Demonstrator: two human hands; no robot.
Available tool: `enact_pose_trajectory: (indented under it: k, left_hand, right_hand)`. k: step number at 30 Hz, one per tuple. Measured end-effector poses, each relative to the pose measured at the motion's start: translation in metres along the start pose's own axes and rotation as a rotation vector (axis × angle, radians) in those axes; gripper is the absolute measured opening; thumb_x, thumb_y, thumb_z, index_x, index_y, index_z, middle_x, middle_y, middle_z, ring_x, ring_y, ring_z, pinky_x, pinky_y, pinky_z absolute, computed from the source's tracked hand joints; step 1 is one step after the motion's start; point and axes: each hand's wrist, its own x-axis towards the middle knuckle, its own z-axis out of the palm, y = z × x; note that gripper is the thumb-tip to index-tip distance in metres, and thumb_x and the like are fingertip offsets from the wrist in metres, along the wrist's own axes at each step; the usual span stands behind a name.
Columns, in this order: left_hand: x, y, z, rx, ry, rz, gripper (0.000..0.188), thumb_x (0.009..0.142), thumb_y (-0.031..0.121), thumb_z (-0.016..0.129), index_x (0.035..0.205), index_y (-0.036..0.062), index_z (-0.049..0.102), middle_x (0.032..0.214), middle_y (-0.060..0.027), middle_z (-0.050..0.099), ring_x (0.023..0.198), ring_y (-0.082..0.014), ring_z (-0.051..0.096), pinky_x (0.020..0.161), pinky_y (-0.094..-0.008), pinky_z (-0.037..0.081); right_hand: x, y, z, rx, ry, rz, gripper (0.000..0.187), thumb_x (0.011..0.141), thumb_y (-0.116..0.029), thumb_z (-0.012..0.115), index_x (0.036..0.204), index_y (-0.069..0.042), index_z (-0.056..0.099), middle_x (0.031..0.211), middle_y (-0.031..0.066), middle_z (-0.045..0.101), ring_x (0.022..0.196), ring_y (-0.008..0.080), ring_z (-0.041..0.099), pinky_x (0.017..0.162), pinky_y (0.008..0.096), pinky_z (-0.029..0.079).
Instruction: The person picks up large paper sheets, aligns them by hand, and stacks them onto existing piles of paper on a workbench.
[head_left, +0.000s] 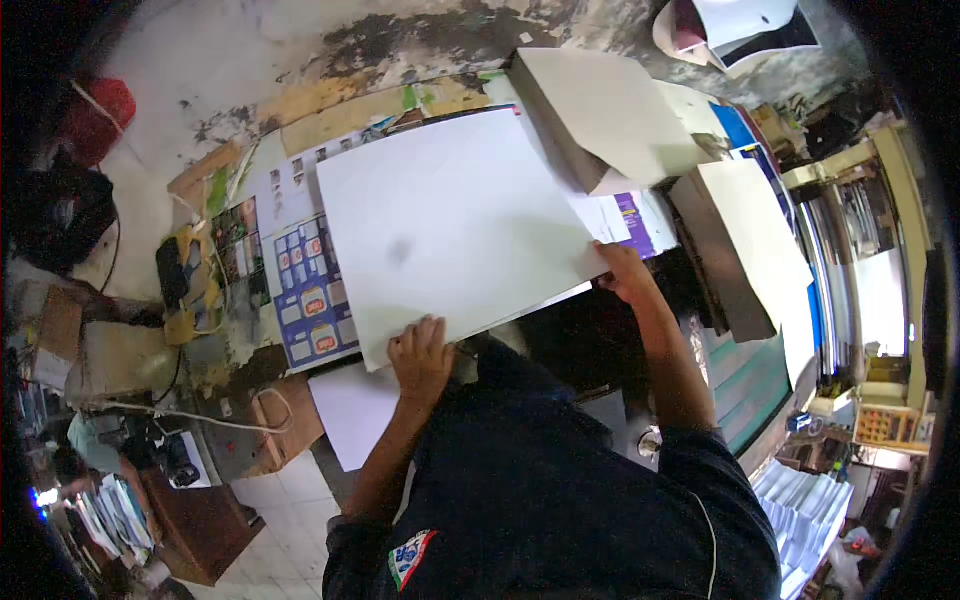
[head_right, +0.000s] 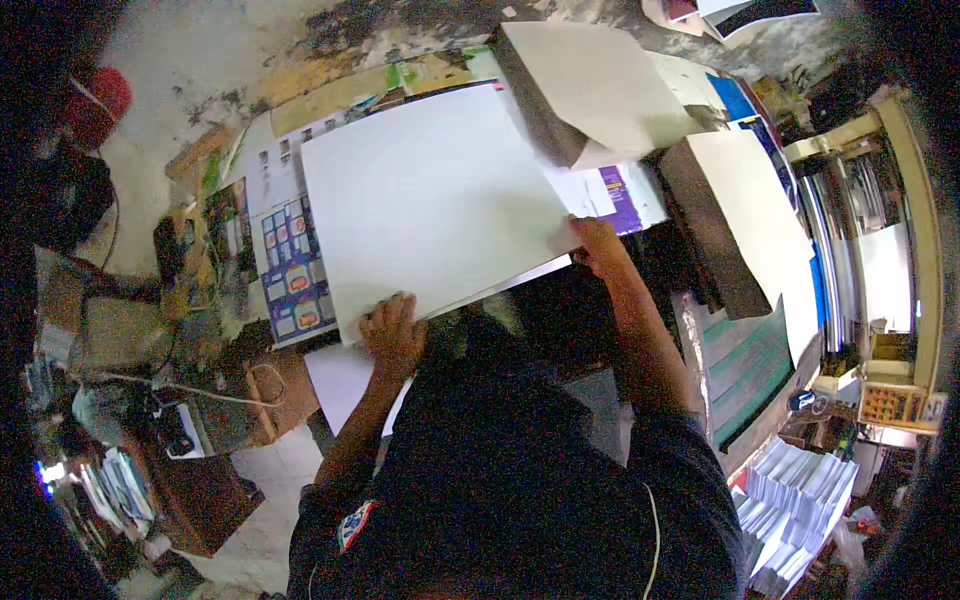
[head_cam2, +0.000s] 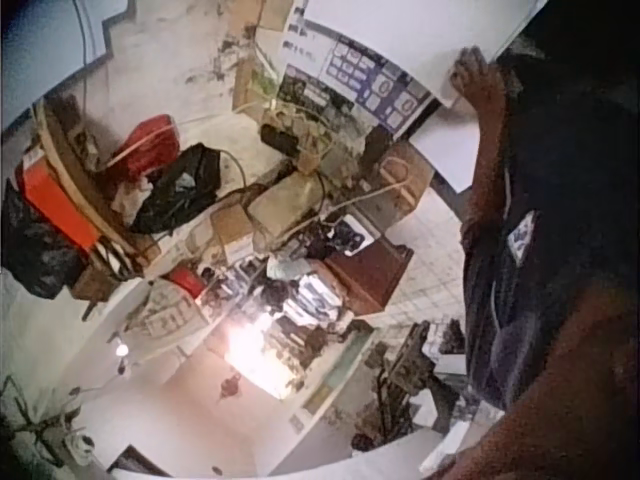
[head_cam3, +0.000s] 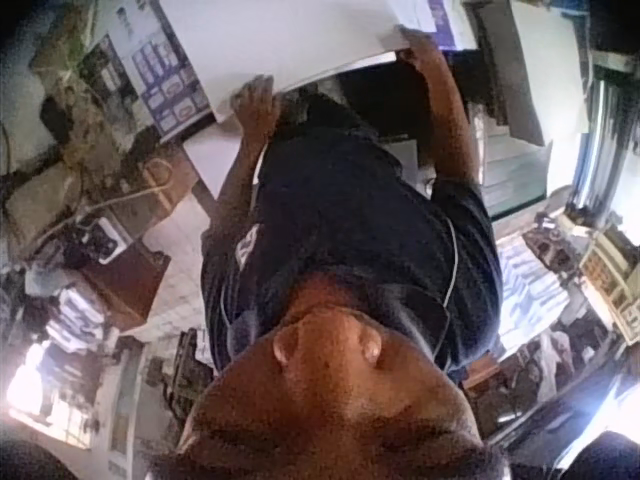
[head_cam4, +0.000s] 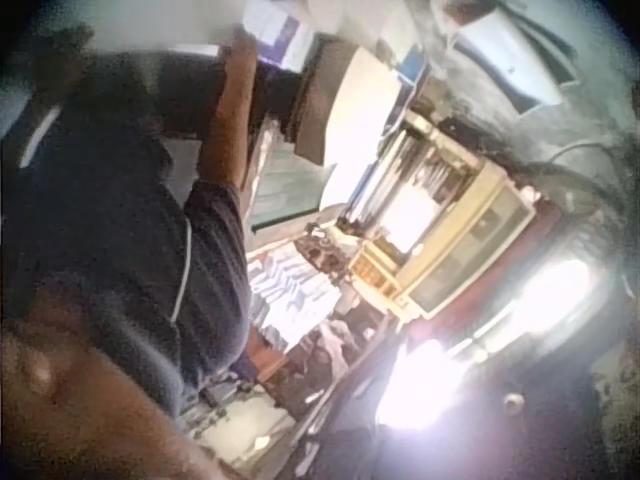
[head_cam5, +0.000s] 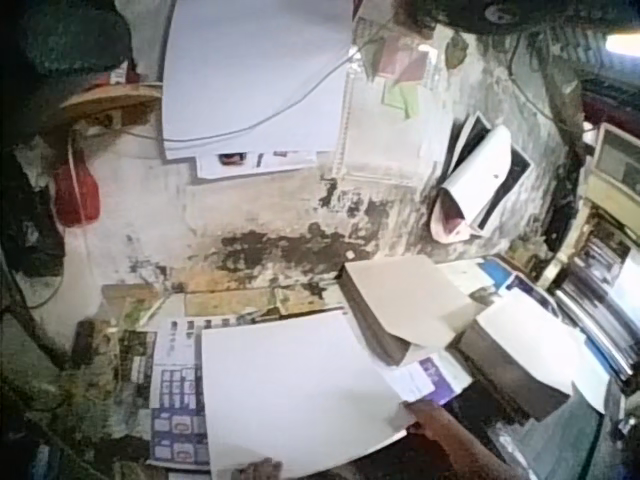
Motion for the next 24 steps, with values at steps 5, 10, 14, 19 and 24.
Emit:
enact_pose_trajectory:
  k: [5,10,14,19,24]
  left_hand:
    - [0.037,-0.011,-0.04,0.086,0.163,0.038,0.034,0.08,0.031,0.074,0.11,0.0146,0.07,0.109,0.0022,0.068,0.1,-0.0171,0.059,0.09,-0.043,0.036]
    - [0.091,-0.015,-0.087,0.07,0.172,0.106,0.032,0.083,0.037,0.073,0.104,0.0139,0.071,0.102,0.003,0.069,0.089,-0.015,0.059,0.084,-0.0402,0.034]
    - [0.146,-0.048,-0.103,-0.016,0.088,0.139,0.032,0.085,0.042,0.071,0.094,0.0115,0.07,0.089,-0.0038,0.072,0.083,-0.0195,0.061,0.079,-0.0406,0.039]
    - [0.258,-0.111,-0.096,-0.111,-0.285,-0.041,0.051,0.091,0.057,0.057,0.083,0.0083,0.071,0.076,-0.0162,0.07,0.072,-0.036,0.066,0.074,-0.0509,0.05]
    - [0.289,-0.147,-0.021,-0.141,-0.482,-0.143,0.065,0.094,0.066,0.045,0.079,0.0078,0.071,0.07,-0.0201,0.067,0.071,-0.0419,0.067,0.071,-0.0537,0.053]
  right_hand:
    - [-0.017,-0.056,0.037,-0.748,0.325,-0.152,0.047,0.095,-0.039,0.062,0.121,0.0,0.059,0.103,0.019,0.062,0.089,0.0307,0.059,0.075,0.046,0.049]
    - [-0.088,-0.127,0.101,-1.101,0.263,-0.943,0.057,0.085,-0.053,0.068,0.124,-0.011,0.061,0.129,0.013,0.056,0.129,0.0325,0.046,0.115,0.0592,0.02]
    - [-0.022,-0.161,0.1,-0.973,0.209,-1.204,0.038,0.086,-0.05,0.069,0.087,-0.012,0.063,0.086,0.0048,0.063,0.077,0.024,0.058,0.07,0.0398,0.041]
    - [0.075,-0.24,0.121,-1.07,-0.019,-0.921,0.061,0.093,-0.064,0.051,0.071,-0.009,0.064,0.063,0.0132,0.065,0.06,0.0335,0.066,0.054,0.0449,0.052]
    - [0.151,-0.236,0.153,-1.218,-0.207,-0.638,0.074,0.093,-0.071,0.037,0.075,-0.008,0.071,0.071,0.0181,0.068,0.068,0.0364,0.069,0.065,0.0483,0.056]
